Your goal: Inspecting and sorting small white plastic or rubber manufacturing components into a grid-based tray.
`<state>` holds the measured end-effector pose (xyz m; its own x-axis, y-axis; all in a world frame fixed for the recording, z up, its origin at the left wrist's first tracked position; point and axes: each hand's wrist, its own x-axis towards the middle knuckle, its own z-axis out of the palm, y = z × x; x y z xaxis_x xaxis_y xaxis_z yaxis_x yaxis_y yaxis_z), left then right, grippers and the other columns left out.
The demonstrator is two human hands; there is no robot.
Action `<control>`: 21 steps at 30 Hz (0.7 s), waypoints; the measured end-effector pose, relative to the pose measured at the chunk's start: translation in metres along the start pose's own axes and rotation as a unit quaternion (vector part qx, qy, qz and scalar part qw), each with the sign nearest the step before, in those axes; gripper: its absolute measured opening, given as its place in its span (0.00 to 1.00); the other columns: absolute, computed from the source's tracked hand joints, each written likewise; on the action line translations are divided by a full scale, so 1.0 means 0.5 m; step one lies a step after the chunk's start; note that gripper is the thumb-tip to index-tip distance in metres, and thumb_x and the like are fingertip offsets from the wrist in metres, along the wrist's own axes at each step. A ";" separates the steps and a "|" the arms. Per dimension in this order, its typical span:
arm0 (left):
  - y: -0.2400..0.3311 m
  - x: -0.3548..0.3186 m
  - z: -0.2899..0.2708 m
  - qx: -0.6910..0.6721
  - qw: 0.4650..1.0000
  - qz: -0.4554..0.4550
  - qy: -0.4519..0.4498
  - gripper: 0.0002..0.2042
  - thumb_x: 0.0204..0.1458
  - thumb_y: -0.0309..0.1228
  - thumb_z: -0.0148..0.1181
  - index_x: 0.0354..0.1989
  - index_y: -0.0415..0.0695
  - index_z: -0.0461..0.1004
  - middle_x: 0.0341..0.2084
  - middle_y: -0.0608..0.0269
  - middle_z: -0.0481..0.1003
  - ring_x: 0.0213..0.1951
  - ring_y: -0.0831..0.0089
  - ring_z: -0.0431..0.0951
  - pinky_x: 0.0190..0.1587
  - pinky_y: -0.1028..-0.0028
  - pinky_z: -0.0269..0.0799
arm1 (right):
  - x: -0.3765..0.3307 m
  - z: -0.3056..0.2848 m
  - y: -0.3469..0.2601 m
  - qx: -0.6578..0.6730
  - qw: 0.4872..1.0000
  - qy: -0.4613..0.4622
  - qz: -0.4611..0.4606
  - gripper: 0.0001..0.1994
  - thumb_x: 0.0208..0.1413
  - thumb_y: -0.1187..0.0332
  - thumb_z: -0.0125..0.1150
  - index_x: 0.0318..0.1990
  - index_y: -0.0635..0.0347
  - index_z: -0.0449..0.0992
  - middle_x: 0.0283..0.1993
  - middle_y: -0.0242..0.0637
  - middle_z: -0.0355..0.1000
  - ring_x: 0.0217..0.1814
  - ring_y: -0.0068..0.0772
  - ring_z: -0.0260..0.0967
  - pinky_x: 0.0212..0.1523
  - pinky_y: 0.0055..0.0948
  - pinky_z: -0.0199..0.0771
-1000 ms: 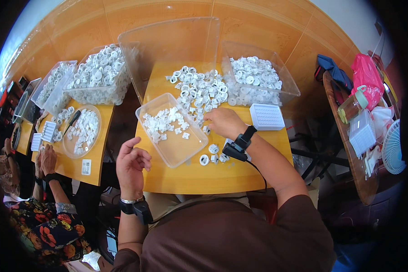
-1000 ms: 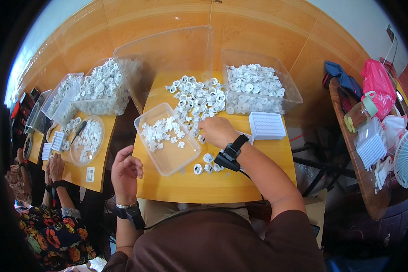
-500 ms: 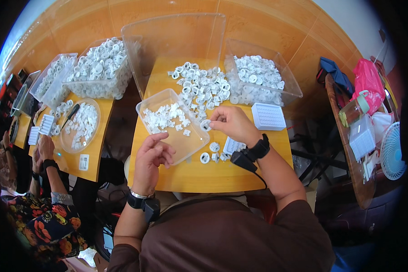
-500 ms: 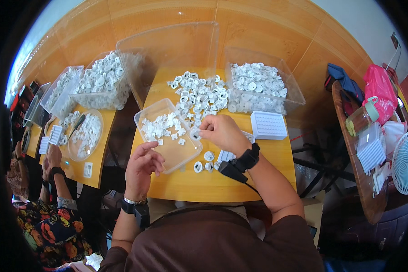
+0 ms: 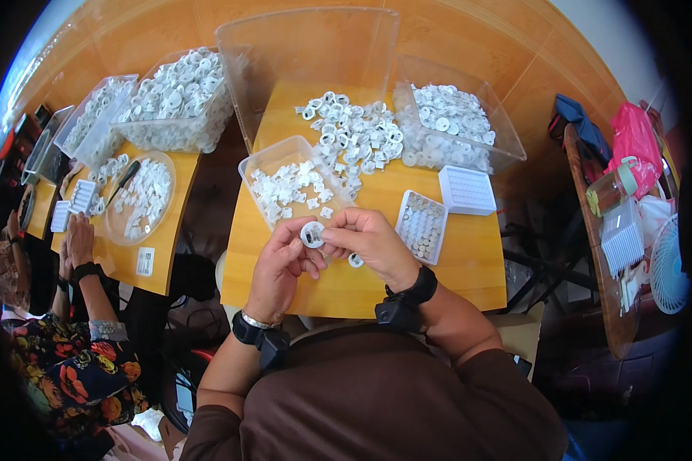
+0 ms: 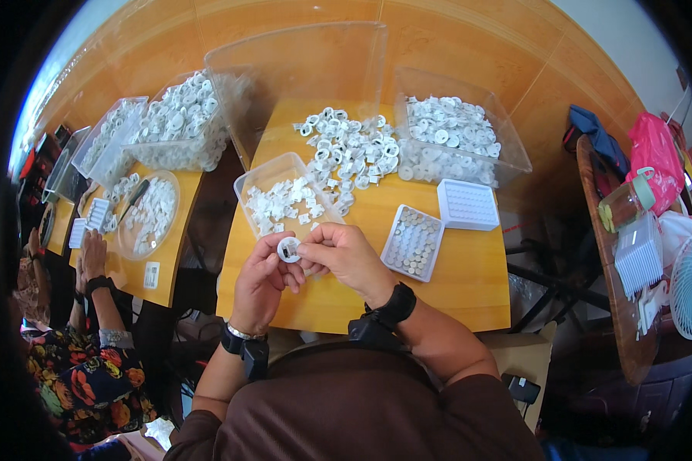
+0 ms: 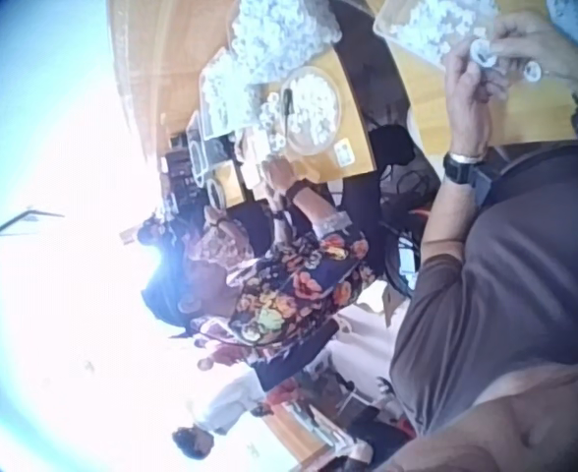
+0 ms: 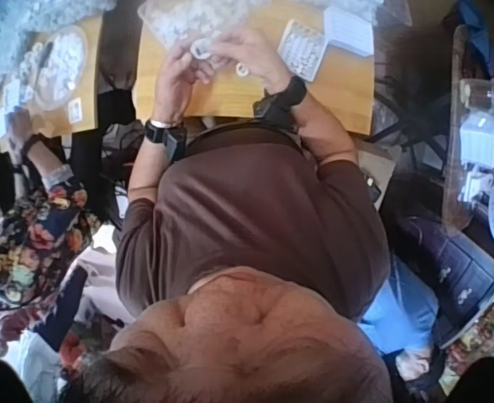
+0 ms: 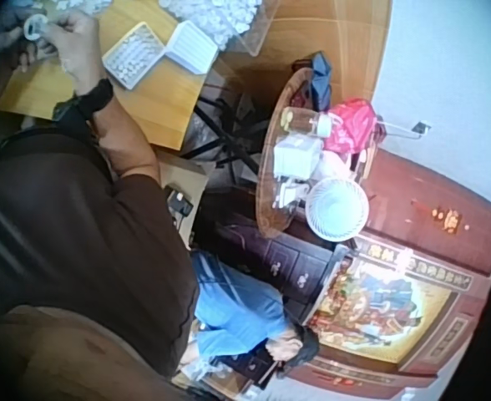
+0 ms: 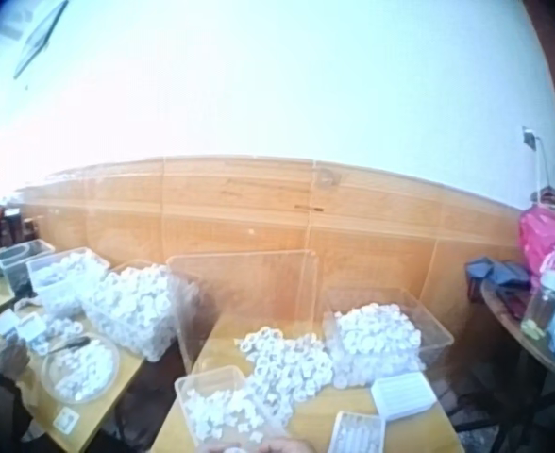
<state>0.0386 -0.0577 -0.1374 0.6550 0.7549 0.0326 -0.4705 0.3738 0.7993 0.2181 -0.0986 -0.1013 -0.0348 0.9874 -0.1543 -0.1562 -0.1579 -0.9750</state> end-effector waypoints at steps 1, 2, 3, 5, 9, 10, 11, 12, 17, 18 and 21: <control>0.002 0.000 -0.003 -0.002 1.000 0.011 -0.006 0.19 0.59 0.37 0.49 0.54 0.39 0.64 0.37 0.60 0.73 0.32 0.73 0.75 0.33 0.78 0.71 | 0.005 0.007 0.001 -0.008 1.000 0.003 0.013 0.06 0.56 0.69 0.60 0.35 0.64 0.74 0.28 0.30 0.73 0.28 0.16 0.68 0.30 0.18 0.69; 0.006 -0.001 -0.004 -0.003 1.000 0.010 -0.005 0.19 0.59 0.37 0.49 0.54 0.39 0.64 0.37 0.60 0.73 0.32 0.73 0.75 0.33 0.78 0.71 | 0.011 0.014 0.000 -0.007 1.000 0.003 0.015 0.06 0.56 0.69 0.60 0.35 0.64 0.74 0.28 0.30 0.73 0.28 0.16 0.68 0.30 0.18 0.69; 0.013 -0.001 -0.005 -0.007 1.000 0.027 0.009 0.18 0.59 0.37 0.49 0.53 0.39 0.65 0.36 0.60 0.73 0.32 0.73 0.75 0.33 0.77 0.71 | 0.020 0.021 -0.004 -0.010 1.000 -0.015 -0.001 0.06 0.57 0.68 0.60 0.34 0.62 0.74 0.28 0.29 0.72 0.28 0.16 0.67 0.31 0.17 0.67; 0.024 -0.001 -0.012 -0.012 0.999 0.044 0.023 0.17 0.59 0.37 0.49 0.52 0.39 0.65 0.34 0.60 0.73 0.32 0.73 0.75 0.33 0.77 0.70 | 0.034 0.033 -0.012 -0.013 0.999 -0.033 -0.017 0.06 0.57 0.67 0.59 0.33 0.61 0.75 0.28 0.27 0.72 0.29 0.15 0.66 0.31 0.17 0.66; 0.042 -0.008 -0.034 -0.039 0.996 0.083 0.016 0.15 0.59 0.37 0.49 0.49 0.39 0.65 0.33 0.57 0.73 0.31 0.71 0.75 0.32 0.75 0.70 | 0.047 0.030 -0.044 -0.094 0.993 -0.032 -0.066 0.07 0.57 0.69 0.58 0.36 0.64 0.76 0.29 0.27 0.72 0.32 0.15 0.67 0.35 0.17 0.68; 0.044 -0.009 -0.042 -0.049 0.994 0.093 0.018 0.15 0.59 0.37 0.49 0.49 0.39 0.65 0.33 0.56 0.73 0.31 0.70 0.75 0.32 0.75 0.70 | 0.045 0.019 -0.054 -0.136 0.986 -0.001 -0.092 0.07 0.57 0.69 0.58 0.38 0.65 0.76 0.30 0.28 0.73 0.33 0.15 0.68 0.36 0.17 0.68; 0.045 -0.013 -0.050 -0.060 0.993 0.102 0.020 0.15 0.59 0.37 0.48 0.49 0.39 0.64 0.33 0.55 0.73 0.31 0.69 0.75 0.32 0.74 0.70 | 0.041 0.004 -0.058 -0.137 0.987 0.000 -0.088 0.07 0.57 0.69 0.58 0.38 0.65 0.76 0.30 0.28 0.73 0.33 0.15 0.68 0.36 0.17 0.68; 0.047 -0.016 -0.054 -0.064 0.992 0.102 0.036 0.15 0.60 0.37 0.48 0.48 0.39 0.64 0.34 0.52 0.73 0.31 0.68 0.76 0.32 0.74 0.71 | 0.033 -0.016 -0.065 -0.155 0.980 0.034 -0.120 0.08 0.56 0.69 0.59 0.36 0.65 0.77 0.28 0.27 0.72 0.31 0.14 0.66 0.33 0.18 0.68; 0.038 -0.021 -0.062 -0.072 0.991 0.095 0.062 0.14 0.60 0.37 0.49 0.46 0.39 0.63 0.34 0.49 0.73 0.30 0.68 0.76 0.31 0.76 0.72 | -0.044 -0.090 -0.079 -0.264 0.952 0.115 -0.107 0.09 0.55 0.69 0.60 0.35 0.68 0.77 0.28 0.28 0.72 0.29 0.15 0.66 0.31 0.20 0.67; 0.034 -0.020 -0.068 -0.073 0.991 0.093 0.058 0.14 0.60 0.37 0.49 0.46 0.39 0.63 0.34 0.49 0.73 0.30 0.68 0.76 0.31 0.76 0.72 | -0.058 -0.104 -0.070 -0.296 0.941 0.131 -0.103 0.09 0.54 0.69 0.60 0.34 0.68 0.78 0.28 0.30 0.73 0.29 0.17 0.67 0.31 0.21 0.67; 0.028 -0.015 -0.065 -0.075 0.992 0.080 0.056 0.15 0.59 0.37 0.51 0.46 0.38 0.64 0.33 0.50 0.73 0.29 0.68 0.75 0.31 0.76 0.71 | -0.094 -0.138 -0.062 -0.371 0.910 0.163 -0.083 0.07 0.51 0.71 0.62 0.33 0.67 0.78 0.30 0.36 0.74 0.29 0.24 0.70 0.30 0.24 0.68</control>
<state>0.0080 -0.0408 -0.1459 0.4987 0.8632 0.0783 -0.6511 0.3135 0.6912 0.2925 -0.1396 -0.0749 0.2422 0.9666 0.0843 0.5820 -0.0752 -0.8097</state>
